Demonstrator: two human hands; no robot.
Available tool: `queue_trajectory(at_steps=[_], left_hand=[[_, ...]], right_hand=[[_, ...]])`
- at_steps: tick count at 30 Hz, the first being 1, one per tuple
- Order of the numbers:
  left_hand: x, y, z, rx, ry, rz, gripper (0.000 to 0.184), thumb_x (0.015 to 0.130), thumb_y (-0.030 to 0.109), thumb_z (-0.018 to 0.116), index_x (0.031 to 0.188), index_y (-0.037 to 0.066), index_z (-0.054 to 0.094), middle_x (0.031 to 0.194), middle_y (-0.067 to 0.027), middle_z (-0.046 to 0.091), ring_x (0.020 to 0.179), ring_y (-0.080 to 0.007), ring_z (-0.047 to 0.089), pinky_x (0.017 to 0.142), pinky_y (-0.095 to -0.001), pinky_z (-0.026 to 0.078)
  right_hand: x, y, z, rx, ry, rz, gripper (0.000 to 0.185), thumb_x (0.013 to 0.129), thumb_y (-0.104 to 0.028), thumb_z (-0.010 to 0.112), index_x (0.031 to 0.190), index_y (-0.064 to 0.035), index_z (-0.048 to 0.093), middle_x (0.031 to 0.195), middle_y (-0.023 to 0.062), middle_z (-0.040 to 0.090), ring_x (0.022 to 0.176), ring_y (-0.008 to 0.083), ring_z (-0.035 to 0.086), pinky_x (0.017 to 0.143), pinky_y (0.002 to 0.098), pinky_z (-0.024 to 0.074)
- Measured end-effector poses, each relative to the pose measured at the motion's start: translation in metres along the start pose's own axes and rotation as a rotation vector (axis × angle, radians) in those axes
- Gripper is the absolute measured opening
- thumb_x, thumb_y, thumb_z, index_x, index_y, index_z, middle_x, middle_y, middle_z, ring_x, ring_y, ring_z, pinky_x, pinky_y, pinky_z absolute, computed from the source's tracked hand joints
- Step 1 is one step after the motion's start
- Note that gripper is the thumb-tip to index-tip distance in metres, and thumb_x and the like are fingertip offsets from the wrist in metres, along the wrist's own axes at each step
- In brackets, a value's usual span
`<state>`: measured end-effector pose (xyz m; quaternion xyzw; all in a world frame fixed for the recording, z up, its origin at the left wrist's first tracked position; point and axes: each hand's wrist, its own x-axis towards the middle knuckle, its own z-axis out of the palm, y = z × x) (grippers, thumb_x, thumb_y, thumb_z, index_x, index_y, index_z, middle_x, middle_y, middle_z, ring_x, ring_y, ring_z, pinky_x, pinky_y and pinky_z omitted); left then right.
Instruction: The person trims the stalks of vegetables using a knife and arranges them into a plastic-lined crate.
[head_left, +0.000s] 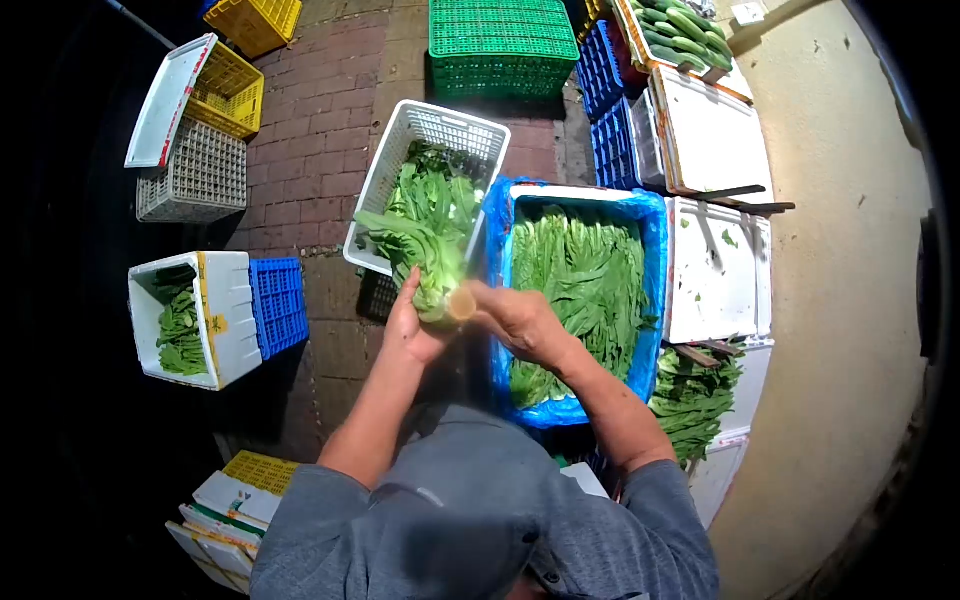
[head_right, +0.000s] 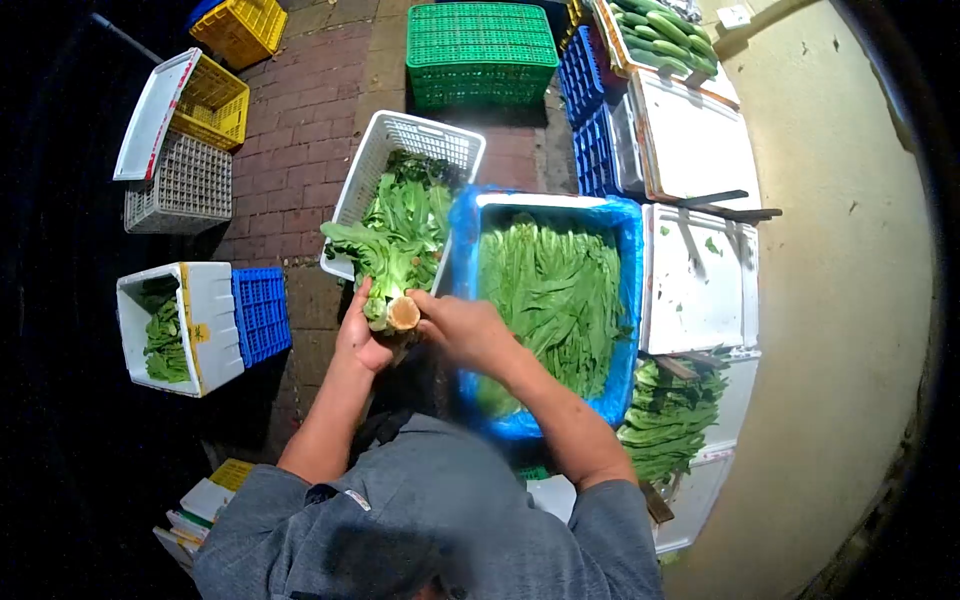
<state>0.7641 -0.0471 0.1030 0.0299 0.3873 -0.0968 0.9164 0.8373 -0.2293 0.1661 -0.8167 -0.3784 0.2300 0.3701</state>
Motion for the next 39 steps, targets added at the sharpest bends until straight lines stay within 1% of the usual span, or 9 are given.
queue_trajectory(at_steps=[7, 11, 15, 19, 26, 28, 32, 33, 39], left_hand=[[0.003, 0.009, 0.005, -0.114, 0.183, 0.085, 0.057, 0.096, 0.050, 0.055, 0.134, 0.009, 0.054, 0.132, -0.0124, 0.059, 0.120, -0.0330, 0.055, 0.105, -0.0514, 0.042], [0.011, 0.015, -0.009, -0.137, 0.154, 0.145, 0.058, 0.096, 0.051, 0.055, 0.135, 0.009, 0.053, 0.134, -0.0140, 0.057, 0.122, -0.0335, 0.053, 0.108, -0.0517, 0.039], [0.005, 0.020, 0.011, -0.155, 0.370, 0.242, 0.057, 0.095, 0.050, 0.058, 0.136, 0.010, 0.054, 0.137, -0.0109, 0.056, 0.126, -0.0298, 0.052, 0.108, -0.0482, 0.040], [0.011, 0.030, -0.013, -0.273, 0.175, 0.260, 0.055, 0.096, 0.050, 0.055, 0.136, 0.013, 0.054, 0.136, -0.0093, 0.057, 0.125, -0.0295, 0.053, 0.107, -0.0473, 0.041], [0.006, 0.056, -0.016, -0.298, 0.265, 0.431, 0.051, 0.096, 0.044, 0.057, 0.134, 0.010, 0.055, 0.130, -0.0103, 0.061, 0.118, -0.0278, 0.058, 0.102, -0.0438, 0.047], [0.013, 0.061, -0.032, -0.263, 0.135, 0.417, 0.054, 0.094, 0.045, 0.059, 0.134, 0.010, 0.055, 0.129, -0.0099, 0.061, 0.118, -0.0280, 0.058, 0.102, -0.0440, 0.047], [0.022, 0.063, -0.058, -0.149, -0.022, 0.391, 0.058, 0.092, 0.048, 0.062, 0.134, 0.009, 0.055, 0.128, -0.0099, 0.062, 0.116, -0.0283, 0.059, 0.101, -0.0441, 0.048], [0.023, 0.063, -0.059, -0.116, -0.016, 0.378, 0.061, 0.090, 0.049, 0.064, 0.135, 0.008, 0.055, 0.129, -0.0107, 0.062, 0.115, -0.0286, 0.060, 0.101, -0.0440, 0.048], [0.032, 0.060, -0.072, -0.007, -0.113, 0.369, 0.065, 0.087, 0.046, 0.069, 0.135, 0.005, 0.053, 0.130, -0.0133, 0.062, 0.117, -0.0293, 0.060, 0.102, -0.0455, 0.048]], right_hand=[[0.021, 0.027, 0.032, 0.467, -0.035, 0.146, 0.048, 0.097, -0.021, 0.058, 0.143, -0.0129, 0.048, 0.116, 0.0242, 0.065, 0.101, 0.0393, 0.066, 0.085, 0.0405, 0.0516], [0.032, 0.036, 0.040, 0.410, -0.051, 0.101, 0.049, 0.097, -0.022, 0.057, 0.144, -0.0118, 0.047, 0.121, 0.0245, 0.064, 0.107, 0.0411, 0.064, 0.091, 0.0418, 0.0497], [0.046, 0.031, 0.059, 0.410, -0.040, 0.170, 0.049, 0.098, -0.024, 0.056, 0.144, -0.0104, 0.047, 0.125, 0.0245, 0.062, 0.113, 0.0416, 0.061, 0.094, 0.0425, 0.0486], [0.057, 0.011, 0.058, 0.495, -0.079, 0.241, 0.048, 0.099, -0.022, 0.054, 0.144, -0.0085, 0.047, 0.135, 0.0237, 0.057, 0.123, 0.0397, 0.056, 0.101, 0.0404, 0.0456], [0.065, 0.041, 0.080, 0.576, -0.041, 0.341, 0.049, 0.102, -0.026, 0.051, 0.144, -0.0004, 0.046, 0.141, 0.0247, 0.053, 0.133, 0.0311, 0.050, 0.111, 0.0359, 0.0354], [0.076, 0.050, 0.087, 0.620, -0.019, 0.387, 0.051, 0.101, -0.028, 0.051, 0.143, 0.0005, 0.046, 0.142, 0.0245, 0.052, 0.134, 0.0306, 0.049, 0.112, 0.0359, 0.0344], [0.094, 0.029, 0.084, 0.830, -0.029, 0.422, 0.037, 0.097, -0.030, 0.059, 0.114, 0.0023, 0.065, 0.100, 0.0105, 0.069, 0.094, 0.0167, 0.062, 0.085, 0.0303, 0.0476], [0.096, 0.027, 0.085, 0.828, -0.001, 0.449, 0.032, 0.094, -0.029, 0.063, 0.099, 0.0021, 0.067, 0.082, 0.0015, 0.064, 0.076, 0.0092, 0.054, 0.069, 0.0275, 0.0445], [0.097, -0.001, 0.065, 0.739, -0.048, 0.529, 0.031, 0.091, -0.030, 0.064, 0.096, 0.0005, 0.066, 0.072, 0.0049, 0.064, 0.063, 0.0130, 0.060, 0.057, 0.0305, 0.0487]])
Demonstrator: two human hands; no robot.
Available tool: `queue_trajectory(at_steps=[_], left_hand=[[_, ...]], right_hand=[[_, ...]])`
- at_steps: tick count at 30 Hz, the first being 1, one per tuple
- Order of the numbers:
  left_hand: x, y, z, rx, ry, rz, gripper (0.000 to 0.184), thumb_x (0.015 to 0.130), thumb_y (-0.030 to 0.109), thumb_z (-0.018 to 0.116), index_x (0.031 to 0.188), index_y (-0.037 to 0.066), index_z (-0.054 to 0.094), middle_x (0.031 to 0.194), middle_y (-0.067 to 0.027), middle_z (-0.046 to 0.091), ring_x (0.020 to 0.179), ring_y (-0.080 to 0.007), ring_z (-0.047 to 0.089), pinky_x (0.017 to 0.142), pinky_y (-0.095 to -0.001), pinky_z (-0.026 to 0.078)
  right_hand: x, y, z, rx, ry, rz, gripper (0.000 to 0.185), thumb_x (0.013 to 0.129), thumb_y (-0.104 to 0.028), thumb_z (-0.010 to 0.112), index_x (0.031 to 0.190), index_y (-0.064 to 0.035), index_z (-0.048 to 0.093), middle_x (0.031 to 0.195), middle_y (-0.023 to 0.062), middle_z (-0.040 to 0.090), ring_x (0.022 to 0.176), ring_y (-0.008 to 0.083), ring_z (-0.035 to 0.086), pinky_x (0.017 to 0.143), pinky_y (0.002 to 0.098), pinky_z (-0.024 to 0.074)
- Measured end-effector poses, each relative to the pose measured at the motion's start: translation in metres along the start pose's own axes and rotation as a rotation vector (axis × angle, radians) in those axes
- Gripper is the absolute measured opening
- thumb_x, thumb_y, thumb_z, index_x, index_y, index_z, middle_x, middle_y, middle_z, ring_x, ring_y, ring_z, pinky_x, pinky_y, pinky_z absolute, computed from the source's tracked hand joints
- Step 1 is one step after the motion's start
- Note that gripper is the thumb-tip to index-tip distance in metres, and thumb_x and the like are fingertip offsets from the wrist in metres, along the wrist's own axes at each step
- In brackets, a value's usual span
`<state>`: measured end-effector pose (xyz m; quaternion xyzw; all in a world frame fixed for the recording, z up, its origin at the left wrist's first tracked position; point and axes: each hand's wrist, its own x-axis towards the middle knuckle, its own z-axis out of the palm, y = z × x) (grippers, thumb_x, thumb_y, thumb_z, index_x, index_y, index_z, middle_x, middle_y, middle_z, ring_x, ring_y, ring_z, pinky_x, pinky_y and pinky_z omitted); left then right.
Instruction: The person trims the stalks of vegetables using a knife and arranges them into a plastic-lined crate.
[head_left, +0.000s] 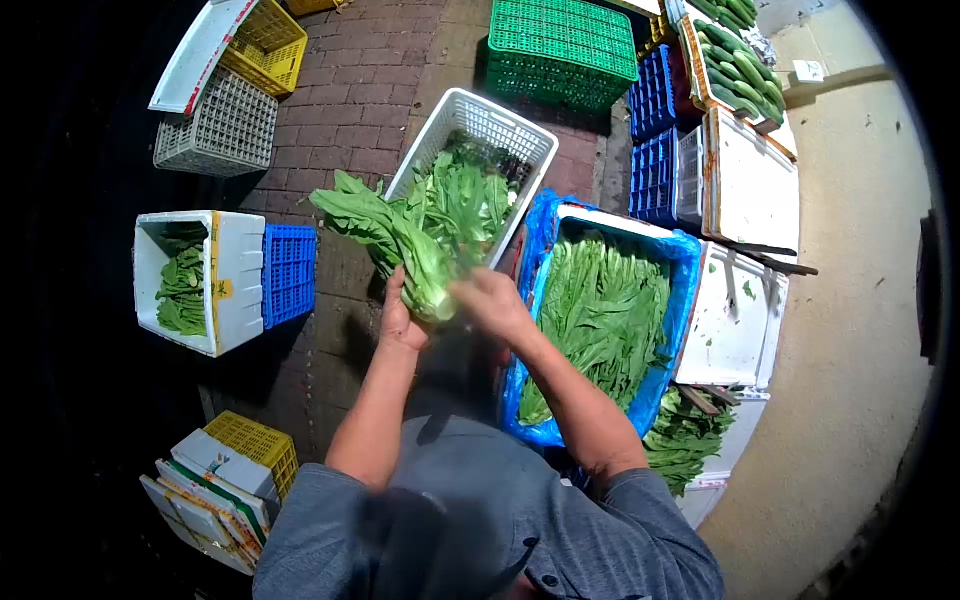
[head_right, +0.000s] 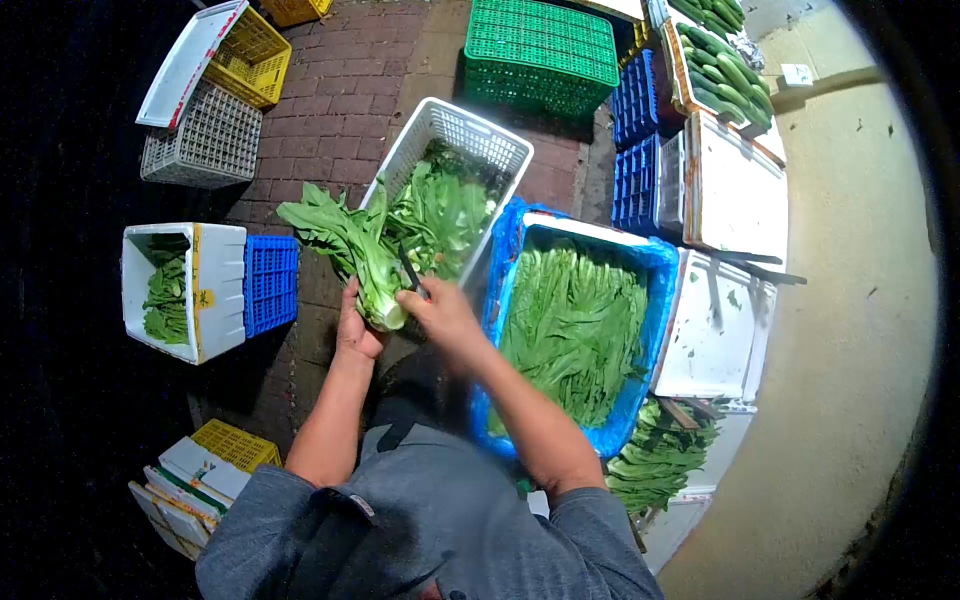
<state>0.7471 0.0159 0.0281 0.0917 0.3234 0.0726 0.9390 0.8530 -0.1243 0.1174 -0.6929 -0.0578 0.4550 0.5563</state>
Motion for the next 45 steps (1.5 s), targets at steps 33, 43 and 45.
queue_trajectory(at_steps=[33, 43, 45], left_hand=[[-0.032, 0.016, -0.060, -0.090, -0.203, -0.125, 0.082, 0.082, 0.048, 0.072, 0.140, -0.003, 0.045, 0.129, -0.0254, 0.060, 0.104, -0.0381, 0.067, 0.081, -0.0473, 0.060], [-0.023, 0.001, -0.040, -0.035, -0.252, -0.038, 0.094, 0.078, 0.053, 0.073, 0.145, -0.003, 0.038, 0.139, -0.0242, 0.051, 0.128, -0.0399, 0.051, 0.110, -0.0537, 0.041], [-0.017, -0.006, -0.040, -0.117, -0.180, -0.073, 0.092, 0.072, 0.046, 0.081, 0.143, 0.000, 0.044, 0.142, -0.0232, 0.050, 0.129, -0.0412, 0.050, 0.111, -0.0530, 0.040]], right_hand=[[0.051, 0.081, -0.029, -0.298, 0.404, -0.237, 0.030, 0.088, -0.028, 0.067, 0.101, 0.0000, 0.068, 0.077, 0.0223, 0.067, 0.065, 0.0327, 0.064, 0.065, 0.0422, 0.0499], [-0.019, 0.080, 0.043, 0.199, 0.102, -0.113, 0.042, 0.092, -0.030, 0.071, 0.116, 0.0025, 0.064, 0.096, 0.0075, 0.070, 0.085, 0.0109, 0.062, 0.079, 0.0278, 0.0498], [-0.019, 0.079, 0.048, 0.085, 0.085, -0.093, 0.050, 0.092, -0.031, 0.071, 0.125, 0.0033, 0.058, 0.103, 0.0084, 0.069, 0.088, 0.0128, 0.063, 0.081, 0.0282, 0.0503]])
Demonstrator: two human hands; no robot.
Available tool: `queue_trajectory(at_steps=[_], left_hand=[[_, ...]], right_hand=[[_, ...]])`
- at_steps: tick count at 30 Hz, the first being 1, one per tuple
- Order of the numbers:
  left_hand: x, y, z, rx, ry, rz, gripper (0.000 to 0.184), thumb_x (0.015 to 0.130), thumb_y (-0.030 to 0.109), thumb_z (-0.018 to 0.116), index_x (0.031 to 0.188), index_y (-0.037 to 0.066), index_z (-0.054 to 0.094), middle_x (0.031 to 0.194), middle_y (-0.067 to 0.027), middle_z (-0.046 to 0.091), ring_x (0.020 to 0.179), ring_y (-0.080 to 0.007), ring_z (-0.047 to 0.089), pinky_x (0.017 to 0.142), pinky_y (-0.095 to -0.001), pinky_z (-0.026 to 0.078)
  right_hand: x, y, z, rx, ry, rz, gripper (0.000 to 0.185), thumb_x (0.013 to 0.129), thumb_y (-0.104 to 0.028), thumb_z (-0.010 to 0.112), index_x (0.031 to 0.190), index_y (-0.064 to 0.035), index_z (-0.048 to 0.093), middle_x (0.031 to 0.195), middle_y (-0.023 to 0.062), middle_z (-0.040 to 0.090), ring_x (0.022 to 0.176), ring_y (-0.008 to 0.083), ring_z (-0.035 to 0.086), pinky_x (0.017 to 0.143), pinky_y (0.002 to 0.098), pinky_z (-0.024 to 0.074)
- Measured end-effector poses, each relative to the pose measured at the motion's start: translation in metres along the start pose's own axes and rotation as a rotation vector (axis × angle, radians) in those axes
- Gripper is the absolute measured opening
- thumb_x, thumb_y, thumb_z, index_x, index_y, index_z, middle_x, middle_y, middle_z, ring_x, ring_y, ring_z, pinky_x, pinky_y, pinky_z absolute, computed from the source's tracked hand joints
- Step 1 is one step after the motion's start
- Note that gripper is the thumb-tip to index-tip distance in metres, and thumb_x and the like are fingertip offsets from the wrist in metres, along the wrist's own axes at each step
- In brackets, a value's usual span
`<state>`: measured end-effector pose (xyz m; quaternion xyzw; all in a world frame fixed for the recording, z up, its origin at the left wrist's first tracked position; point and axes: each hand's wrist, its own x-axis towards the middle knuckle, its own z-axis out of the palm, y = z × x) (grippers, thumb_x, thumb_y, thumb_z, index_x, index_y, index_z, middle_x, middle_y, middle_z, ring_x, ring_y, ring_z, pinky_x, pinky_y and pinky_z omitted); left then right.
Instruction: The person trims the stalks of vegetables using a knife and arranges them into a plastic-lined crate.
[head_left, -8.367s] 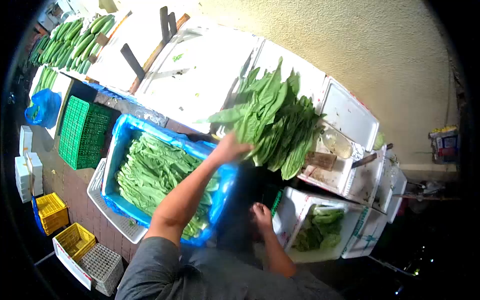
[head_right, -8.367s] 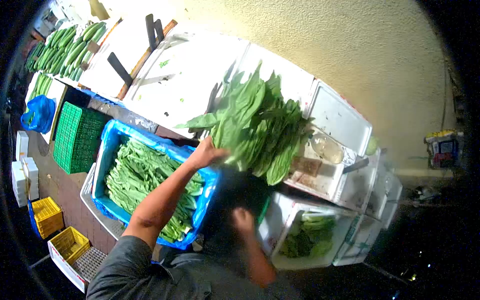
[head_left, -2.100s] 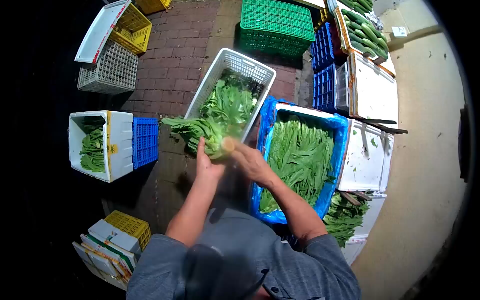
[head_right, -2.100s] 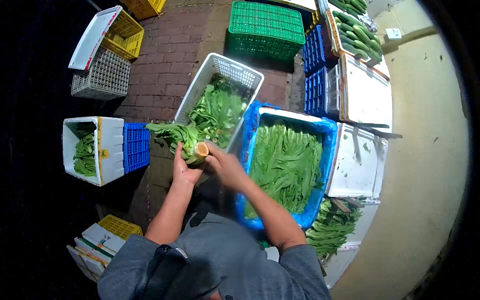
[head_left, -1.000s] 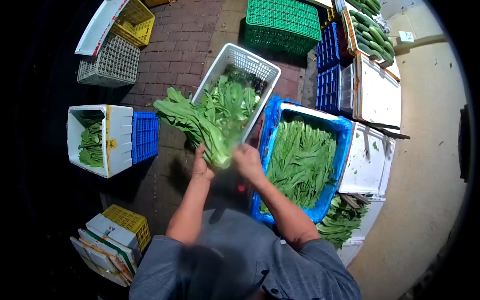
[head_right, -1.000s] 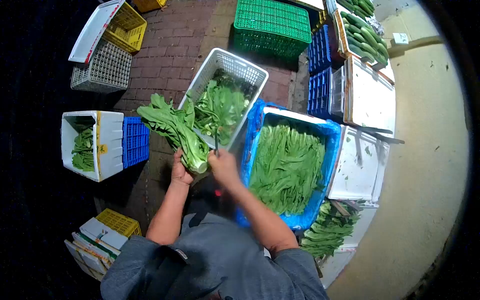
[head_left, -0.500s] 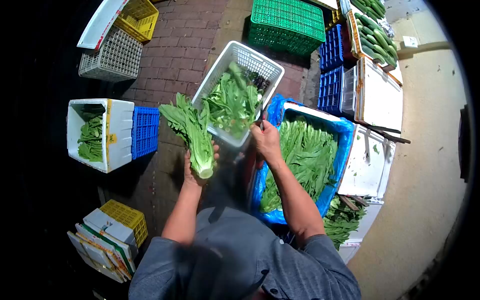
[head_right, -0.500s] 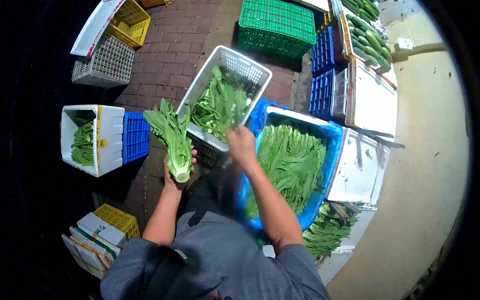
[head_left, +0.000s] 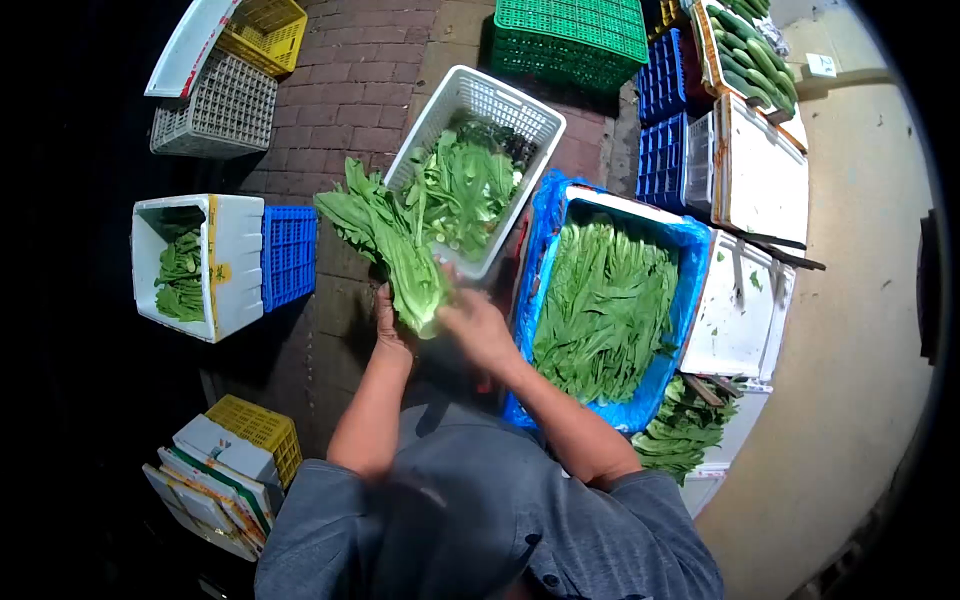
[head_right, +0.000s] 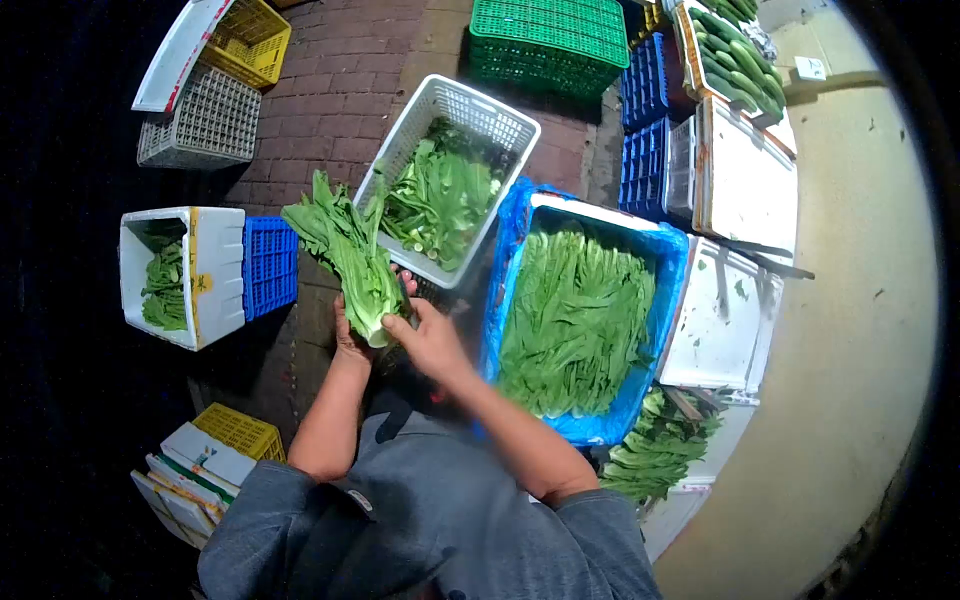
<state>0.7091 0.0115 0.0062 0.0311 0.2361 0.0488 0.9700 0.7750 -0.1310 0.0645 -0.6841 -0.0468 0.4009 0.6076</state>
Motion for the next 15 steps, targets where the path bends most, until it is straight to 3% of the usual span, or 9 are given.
queue_trajectory(at_steps=[2, 4, 5, 8, 9, 11, 12, 13, 15], left_hand=[[0.005, -0.002, -0.003, 0.047, -0.045, -0.083, 0.099, 0.068, 0.050, 0.084, 0.145, 0.003, 0.043, 0.146, -0.0211, 0.047, 0.136, -0.0376, 0.044, 0.115, -0.0526, 0.036], [0.008, -0.009, 0.010, 0.059, -0.052, -0.079, 0.101, 0.066, 0.051, 0.084, 0.145, 0.004, 0.042, 0.145, -0.0210, 0.048, 0.134, -0.0375, 0.046, 0.114, -0.0524, 0.038], [0.009, -0.009, 0.014, 0.073, -0.076, -0.090, 0.099, 0.068, 0.051, 0.084, 0.145, 0.005, 0.043, 0.144, -0.0201, 0.049, 0.134, -0.0367, 0.046, 0.113, -0.0516, 0.038], [0.008, -0.010, 0.011, 0.116, -0.059, -0.127, 0.092, 0.072, 0.049, 0.082, 0.144, 0.006, 0.044, 0.142, -0.0173, 0.052, 0.134, -0.0340, 0.047, 0.113, -0.0489, 0.039], [0.003, -0.007, -0.007, 0.134, 0.003, -0.139, 0.089, 0.073, 0.048, 0.081, 0.144, 0.006, 0.045, 0.142, -0.0163, 0.053, 0.133, -0.0329, 0.048, 0.113, -0.0479, 0.039], [-0.015, 0.001, -0.005, 0.168, 0.084, -0.131, 0.077, 0.079, 0.045, 0.077, 0.141, 0.007, 0.050, 0.139, -0.0131, 0.056, 0.132, -0.0288, 0.050, 0.113, -0.0446, 0.038], [-0.022, 0.008, -0.005, 0.185, 0.129, -0.097, 0.081, 0.081, 0.047, 0.075, 0.144, 0.008, 0.044, 0.141, -0.0130, 0.053, 0.131, -0.0306, 0.049, 0.113, -0.0466, 0.037], [-0.023, 0.014, -0.005, 0.176, 0.140, -0.055, 0.085, 0.081, 0.050, 0.074, 0.147, 0.008, 0.040, 0.143, -0.0125, 0.051, 0.132, -0.0313, 0.048, 0.113, -0.0476, 0.036], [-0.024, 0.017, -0.008, 0.190, 0.160, -0.020, 0.100, 0.079, 0.060, 0.074, 0.152, 0.010, 0.027, 0.149, -0.0115, 0.045, 0.135, -0.0327, 0.045, 0.113, -0.0499, 0.035]], right_hand=[[-0.001, -0.003, 0.004, 0.011, -0.009, 0.030, 0.055, 0.092, -0.030, 0.070, 0.132, 0.0036, 0.053, 0.109, 0.0089, 0.067, 0.091, 0.0144, 0.064, 0.084, 0.0287, 0.0504], [-0.005, -0.018, 0.006, 0.145, -0.007, 0.072, 0.057, 0.092, -0.028, 0.070, 0.136, 0.0032, 0.050, 0.113, 0.0090, 0.066, 0.095, 0.0159, 0.064, 0.087, 0.0295, 0.0501], [-0.008, -0.060, -0.005, 0.189, -0.125, 0.415, 0.058, 0.093, -0.024, 0.069, 0.139, 0.0034, 0.047, 0.115, 0.0112, 0.065, 0.103, 0.0173, 0.061, 0.093, 0.0304, 0.0480], [-0.012, -0.059, -0.010, 0.208, -0.094, 0.298, 0.056, 0.093, -0.020, 0.067, 0.140, 0.0032, 0.047, 0.114, 0.0106, 0.065, 0.100, 0.0180, 0.062, 0.091, 0.0313, 0.0490], [-0.008, -0.022, -0.007, 0.077, 0.030, -0.036, 0.061, 0.091, -0.023, 0.070, 0.140, 0.0043, 0.046, 0.108, 0.0101, 0.066, 0.089, 0.0205, 0.064, 0.084, 0.0335, 0.0518], [-0.005, 0.012, -0.014, -0.086, 0.080, -0.068, 0.066, 0.088, -0.027, 0.072, 0.140, 0.0045, 0.047, 0.105, 0.0125, 0.067, 0.087, 0.0216, 0.064, 0.082, 0.0351, 0.0521], [-0.005, 0.009, -0.019, -0.164, 0.110, -0.084, 0.068, 0.086, -0.029, 0.074, 0.139, 0.0046, 0.047, 0.104, 0.0137, 0.067, 0.086, 0.0222, 0.064, 0.081, 0.0359, 0.0523], [-0.010, 0.000, -0.027, -0.321, 0.075, 0.048, 0.076, 0.083, -0.036, 0.076, 0.140, 0.0045, 0.046, 0.106, 0.0226, 0.066, 0.090, 0.0304, 0.067, 0.083, 0.0393, 0.0521], [-0.017, 0.003, -0.032, -0.460, 0.003, 0.059, 0.076, 0.082, -0.032, 0.075, 0.143, -0.0007, 0.042, 0.120, 0.0274, 0.061, 0.104, 0.0383, 0.064, 0.089, 0.0423, 0.0514]])
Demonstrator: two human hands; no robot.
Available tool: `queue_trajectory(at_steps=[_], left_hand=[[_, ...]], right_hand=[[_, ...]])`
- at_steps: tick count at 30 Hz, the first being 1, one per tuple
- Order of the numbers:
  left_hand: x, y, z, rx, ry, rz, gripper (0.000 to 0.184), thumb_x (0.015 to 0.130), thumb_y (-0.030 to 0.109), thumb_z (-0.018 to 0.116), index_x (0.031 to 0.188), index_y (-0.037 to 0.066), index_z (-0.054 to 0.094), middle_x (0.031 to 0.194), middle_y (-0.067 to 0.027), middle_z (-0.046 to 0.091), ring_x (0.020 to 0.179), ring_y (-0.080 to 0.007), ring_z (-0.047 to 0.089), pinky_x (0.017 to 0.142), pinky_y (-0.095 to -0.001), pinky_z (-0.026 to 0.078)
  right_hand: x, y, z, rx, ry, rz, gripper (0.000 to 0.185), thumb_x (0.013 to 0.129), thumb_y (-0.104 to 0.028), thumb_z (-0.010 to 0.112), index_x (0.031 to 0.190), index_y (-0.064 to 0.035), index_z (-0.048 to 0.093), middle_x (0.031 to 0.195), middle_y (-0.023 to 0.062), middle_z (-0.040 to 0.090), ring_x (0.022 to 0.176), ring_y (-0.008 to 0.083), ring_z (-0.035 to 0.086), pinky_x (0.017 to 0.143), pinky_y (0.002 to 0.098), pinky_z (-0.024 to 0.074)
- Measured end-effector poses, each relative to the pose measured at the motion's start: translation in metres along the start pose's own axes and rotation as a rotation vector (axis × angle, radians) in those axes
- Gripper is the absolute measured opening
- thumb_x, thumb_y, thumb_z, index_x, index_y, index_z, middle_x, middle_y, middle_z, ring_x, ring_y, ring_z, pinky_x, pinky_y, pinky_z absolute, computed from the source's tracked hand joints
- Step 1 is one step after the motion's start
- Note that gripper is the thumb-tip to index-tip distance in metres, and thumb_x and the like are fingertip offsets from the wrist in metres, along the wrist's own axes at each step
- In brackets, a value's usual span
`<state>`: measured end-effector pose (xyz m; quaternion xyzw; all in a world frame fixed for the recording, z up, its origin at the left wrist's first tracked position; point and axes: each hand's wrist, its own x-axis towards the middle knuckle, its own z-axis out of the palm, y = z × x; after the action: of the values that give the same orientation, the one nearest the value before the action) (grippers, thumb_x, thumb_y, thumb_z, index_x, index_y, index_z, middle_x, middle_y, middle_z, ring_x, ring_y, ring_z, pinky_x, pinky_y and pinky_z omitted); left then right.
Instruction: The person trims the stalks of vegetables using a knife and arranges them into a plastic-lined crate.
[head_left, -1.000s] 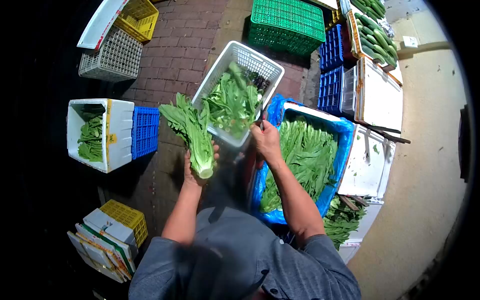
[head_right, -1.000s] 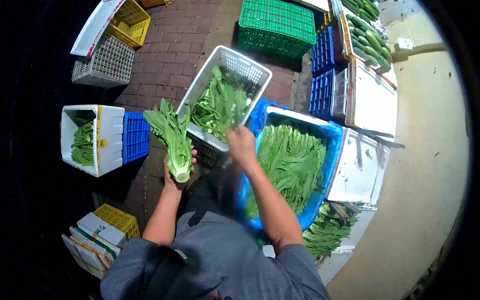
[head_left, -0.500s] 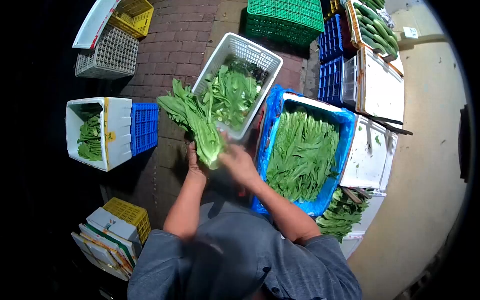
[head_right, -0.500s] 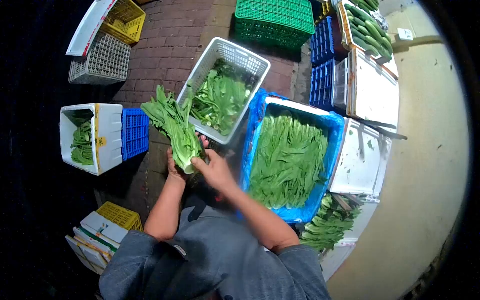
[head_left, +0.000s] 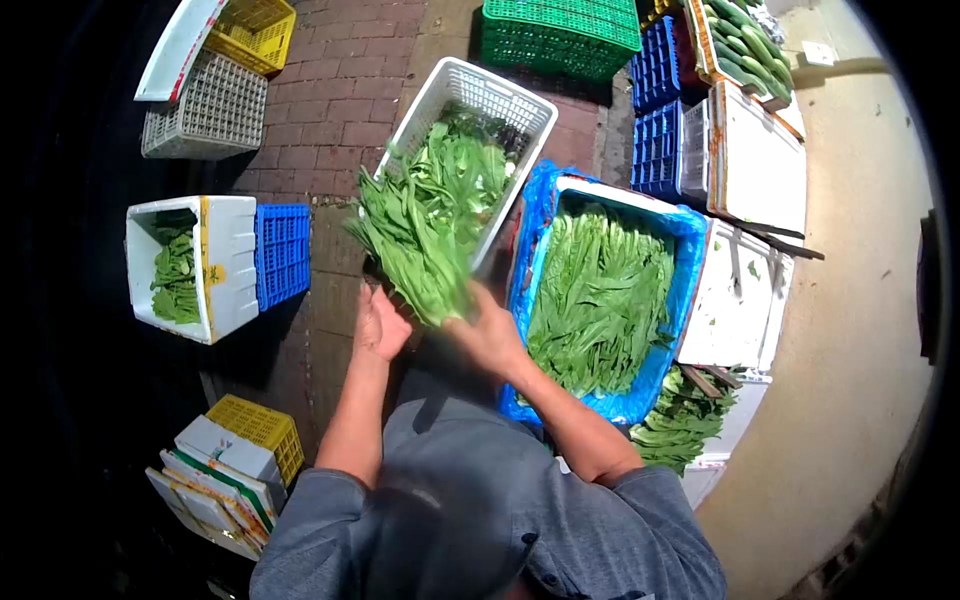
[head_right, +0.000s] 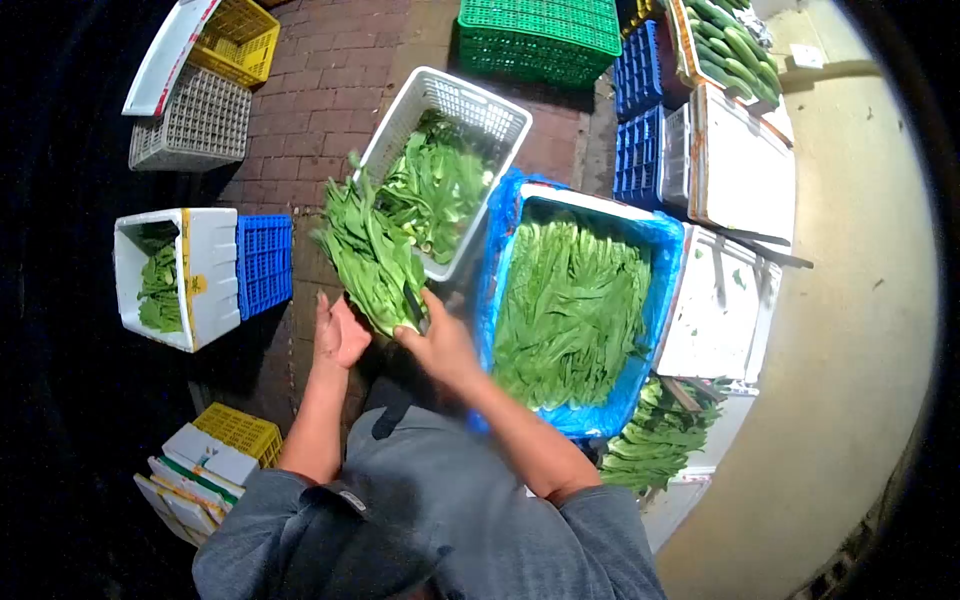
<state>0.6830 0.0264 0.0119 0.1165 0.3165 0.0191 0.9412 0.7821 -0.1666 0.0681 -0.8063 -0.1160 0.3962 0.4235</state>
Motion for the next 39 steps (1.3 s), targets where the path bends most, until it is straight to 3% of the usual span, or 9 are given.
queue_trajectory(at_steps=[2, 4, 9, 13, 14, 17, 25, 32, 39], left_hand=[[0.015, -0.012, 0.006, 0.154, 0.103, 0.012, 0.097, 0.080, 0.064, 0.069, 0.148, 0.004, 0.037, 0.147, -0.0130, 0.048, 0.134, -0.0316, 0.046, 0.114, -0.0488, 0.035], [0.033, -0.026, 0.002, 0.062, 0.307, -0.065, 0.079, 0.085, 0.050, 0.072, 0.143, 0.004, 0.045, 0.140, -0.0131, 0.055, 0.126, -0.0311, 0.054, 0.109, -0.0490, 0.042], [0.068, -0.054, -0.033, -0.068, 0.259, -0.202, 0.057, 0.089, 0.039, 0.073, 0.130, 0.003, 0.057, 0.125, -0.0145, 0.064, 0.114, -0.0313, 0.062, 0.099, -0.0485, 0.050], [0.067, -0.052, -0.037, -0.139, 0.121, -0.153, 0.067, 0.086, 0.037, 0.077, 0.139, 0.005, 0.051, 0.134, -0.0145, 0.059, 0.121, -0.0336, 0.058, 0.104, -0.0500, 0.048], [0.062, -0.051, -0.034, -0.169, 0.064, -0.151, 0.068, 0.084, 0.037, 0.078, 0.138, 0.005, 0.052, 0.133, -0.0135, 0.061, 0.120, -0.0327, 0.059, 0.104, -0.0498, 0.048], [0.060, -0.046, -0.024, -0.213, -0.081, -0.147, 0.065, 0.084, 0.037, 0.077, 0.136, 0.006, 0.054, 0.131, -0.0116, 0.063, 0.119, -0.0313, 0.060, 0.103, -0.0486, 0.048], [0.061, -0.051, -0.023, -0.202, -0.085, -0.127, 0.062, 0.086, 0.037, 0.075, 0.136, 0.006, 0.055, 0.132, -0.0123, 0.063, 0.118, -0.0323, 0.060, 0.104, -0.0490, 0.047], [0.058, -0.052, -0.032, -0.124, -0.020, -0.076, 0.063, 0.084, 0.033, 0.078, 0.135, 0.004, 0.054, 0.130, -0.0124, 0.063, 0.119, -0.0309, 0.060, 0.103, -0.0478, 0.049], [0.054, -0.047, -0.025, -0.026, 0.075, -0.070, 0.062, 0.082, 0.024, 0.081, 0.133, 0.001, 0.054, 0.126, -0.0143, 0.064, 0.114, -0.0319, 0.062, 0.102, -0.0477, 0.050]], right_hand=[[-0.006, 0.003, 0.005, -0.246, 0.040, -0.141, 0.078, 0.081, -0.029, 0.075, 0.147, -0.0081, 0.037, 0.118, 0.0290, 0.061, 0.099, 0.0481, 0.063, 0.083, 0.0502, 0.0529], [-0.013, -0.012, 0.001, -0.395, -0.022, -0.055, 0.076, 0.081, -0.028, 0.074, 0.146, -0.0097, 0.039, 0.112, 0.0264, 0.062, 0.095, 0.0466, 0.063, 0.080, 0.0519, 0.0523], [-0.029, 0.004, -0.006, -0.417, 0.070, -0.197, 0.070, 0.080, -0.024, 0.075, 0.143, -0.0134, 0.045, 0.111, 0.0234, 0.062, 0.091, 0.0436, 0.064, 0.076, 0.0514, 0.0531], [-0.040, 0.028, -0.008, 0.026, 0.348, -0.289, 0.045, 0.088, -0.017, 0.069, 0.129, -0.0018, 0.059, 0.105, 0.0161, 0.069, 0.092, 0.0254, 0.069, 0.072, 0.0366, 0.0551], [-0.043, 0.028, -0.013, 0.206, 0.281, -0.096, 0.032, 0.092, -0.017, 0.065, 0.118, 0.0023, 0.063, 0.086, 0.0048, 0.067, 0.078, 0.0131, 0.064, 0.067, 0.0294, 0.0516], [-0.036, 0.057, -0.004, 0.458, 0.203, 0.179, 0.030, 0.091, -0.022, 0.065, 0.109, 0.0022, 0.066, 0.092, 0.0169, 0.070, 0.087, 0.0237, 0.066, 0.081, 0.0343, 0.0514], [-0.028, 0.042, 0.006, 0.525, 0.125, 0.186, 0.026, 0.092, -0.024, 0.064, 0.093, 0.0014, 0.064, 0.073, 0.0071, 0.061, 0.071, 0.0136, 0.053, 0.066, 0.0336, 0.0444], [-0.035, 0.039, -0.001, 0.117, 0.369, -0.067, 0.021, 0.088, -0.020, 0.069, 0.095, -0.0010, 0.066, 0.087, 0.0192, 0.065, 0.077, 0.0381, 0.062, 0.068, 0.0426, 0.0485], [-0.028, 0.042, 0.007, -0.079, 0.415, -0.232, 0.015, 0.083, -0.013, 0.068, 0.092, -0.0008, 0.066, 0.081, 0.0181, 0.061, 0.072, 0.0367, 0.059, 0.066, 0.0431, 0.0479]])
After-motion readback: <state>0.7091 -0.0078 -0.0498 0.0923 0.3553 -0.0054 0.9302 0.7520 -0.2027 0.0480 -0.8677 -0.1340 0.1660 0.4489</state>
